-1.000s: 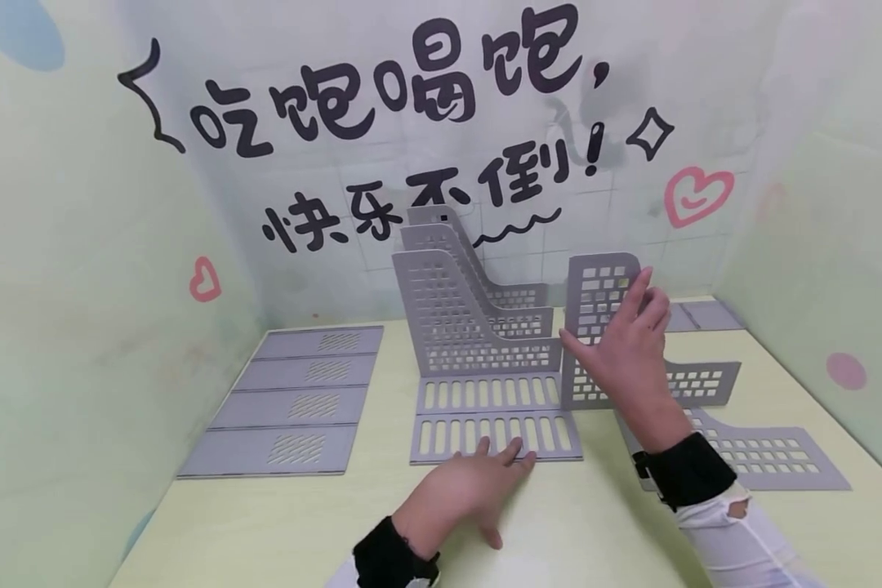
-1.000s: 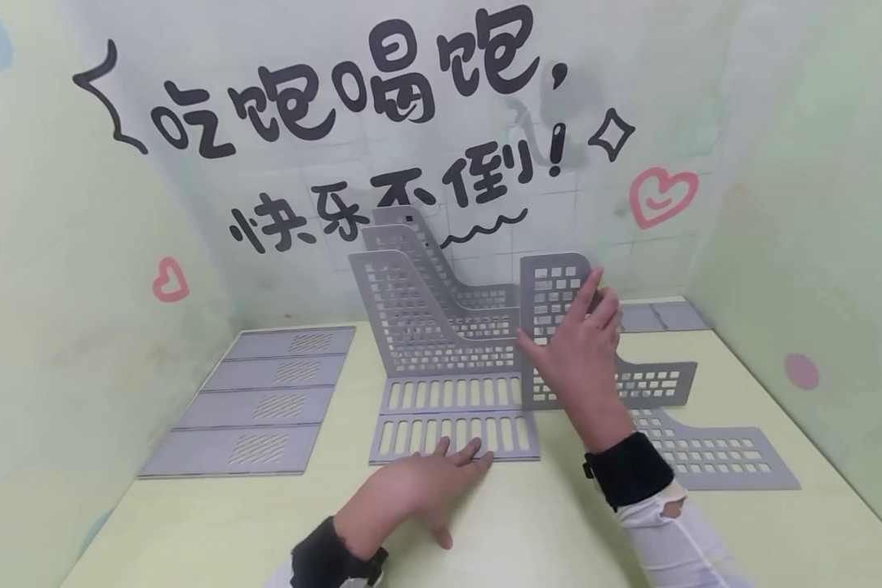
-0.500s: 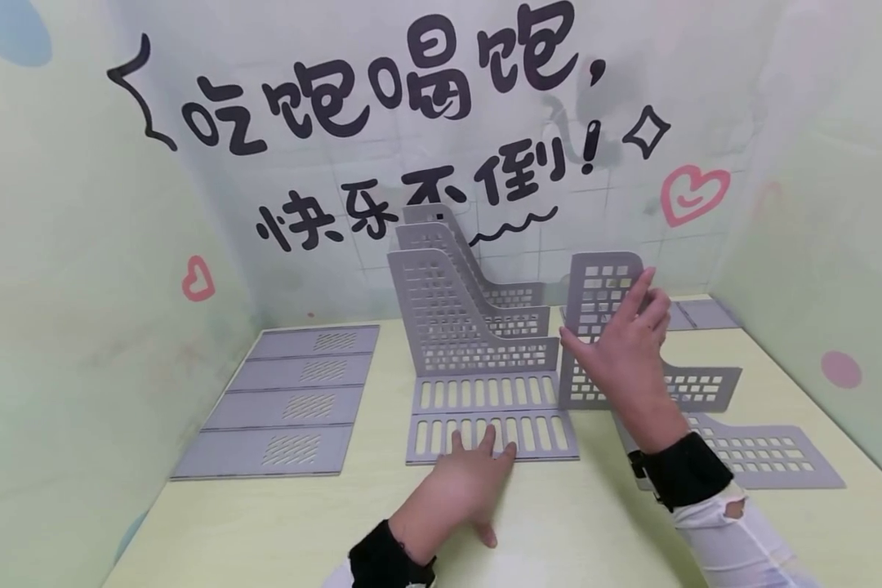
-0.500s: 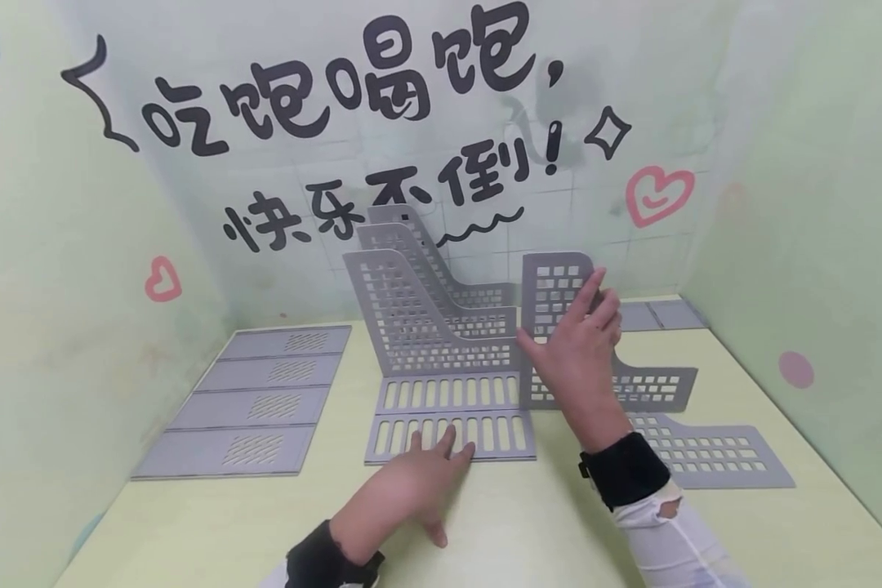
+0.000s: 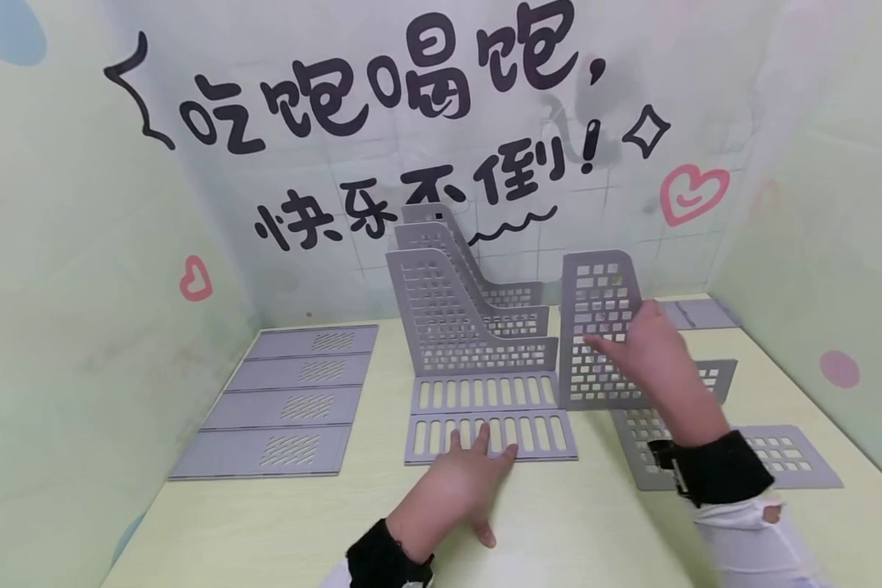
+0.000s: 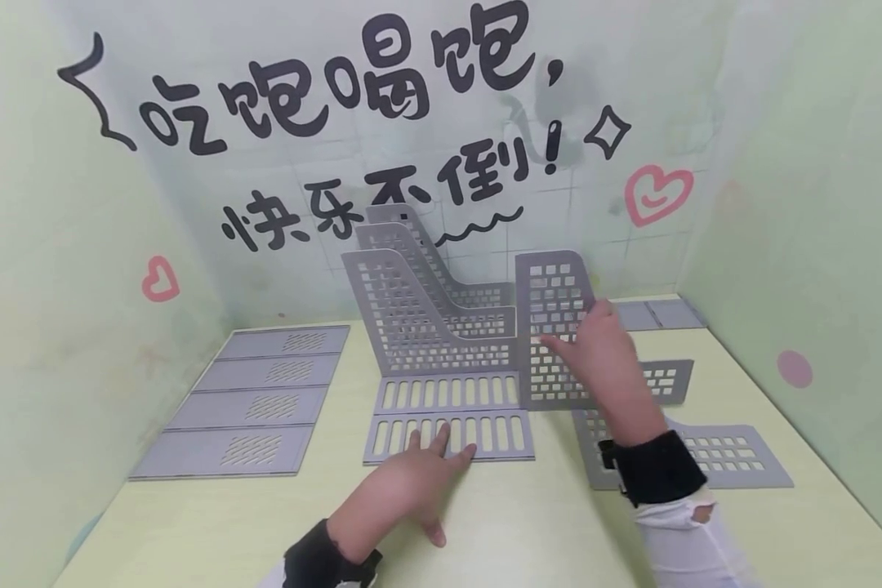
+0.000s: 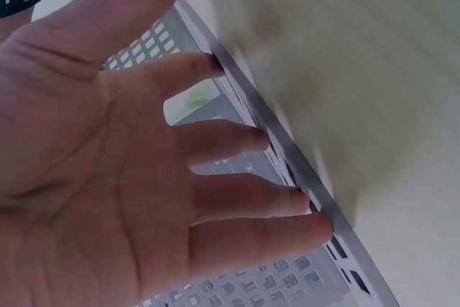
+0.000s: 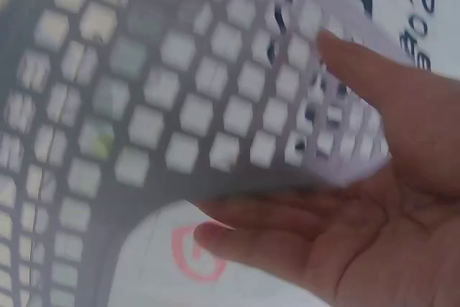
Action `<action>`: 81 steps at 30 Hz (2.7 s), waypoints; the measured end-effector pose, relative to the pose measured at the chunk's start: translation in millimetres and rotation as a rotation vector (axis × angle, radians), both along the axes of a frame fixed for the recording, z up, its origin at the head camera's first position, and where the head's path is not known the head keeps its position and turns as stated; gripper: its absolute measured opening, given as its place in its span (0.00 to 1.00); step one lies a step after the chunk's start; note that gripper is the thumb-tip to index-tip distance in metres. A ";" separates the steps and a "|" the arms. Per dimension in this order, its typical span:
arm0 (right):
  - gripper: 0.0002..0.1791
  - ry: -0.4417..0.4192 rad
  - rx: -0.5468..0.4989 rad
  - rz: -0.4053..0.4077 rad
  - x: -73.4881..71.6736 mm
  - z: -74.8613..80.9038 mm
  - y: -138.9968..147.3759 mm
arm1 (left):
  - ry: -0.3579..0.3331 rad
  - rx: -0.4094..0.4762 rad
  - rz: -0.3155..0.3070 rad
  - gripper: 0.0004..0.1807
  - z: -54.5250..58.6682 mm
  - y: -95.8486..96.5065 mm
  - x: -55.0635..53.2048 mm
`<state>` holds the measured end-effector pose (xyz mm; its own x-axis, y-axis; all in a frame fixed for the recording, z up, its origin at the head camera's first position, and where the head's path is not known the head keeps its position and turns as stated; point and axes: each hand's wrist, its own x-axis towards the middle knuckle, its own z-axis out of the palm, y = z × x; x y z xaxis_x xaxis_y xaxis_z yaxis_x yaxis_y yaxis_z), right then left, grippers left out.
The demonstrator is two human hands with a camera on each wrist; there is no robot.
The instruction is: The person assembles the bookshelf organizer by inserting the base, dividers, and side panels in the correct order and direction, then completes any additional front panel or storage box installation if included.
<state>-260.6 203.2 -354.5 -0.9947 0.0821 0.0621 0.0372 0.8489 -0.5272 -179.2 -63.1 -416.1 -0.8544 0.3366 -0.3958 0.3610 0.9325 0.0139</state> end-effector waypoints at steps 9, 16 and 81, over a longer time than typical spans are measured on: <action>0.18 -0.159 0.128 0.300 -2.6 -5.6 58.5 | -0.057 0.033 0.015 0.71 -2.5 -4.7 -1.7; 0.08 -0.102 0.130 0.497 -5.3 -5.2 64.4 | -0.067 0.032 0.008 0.71 -3.0 -7.1 -2.5; 0.06 0.112 0.215 0.545 -9.2 -42.1 -49.3 | -0.090 0.006 -0.024 0.70 6.0 -10.7 -5.5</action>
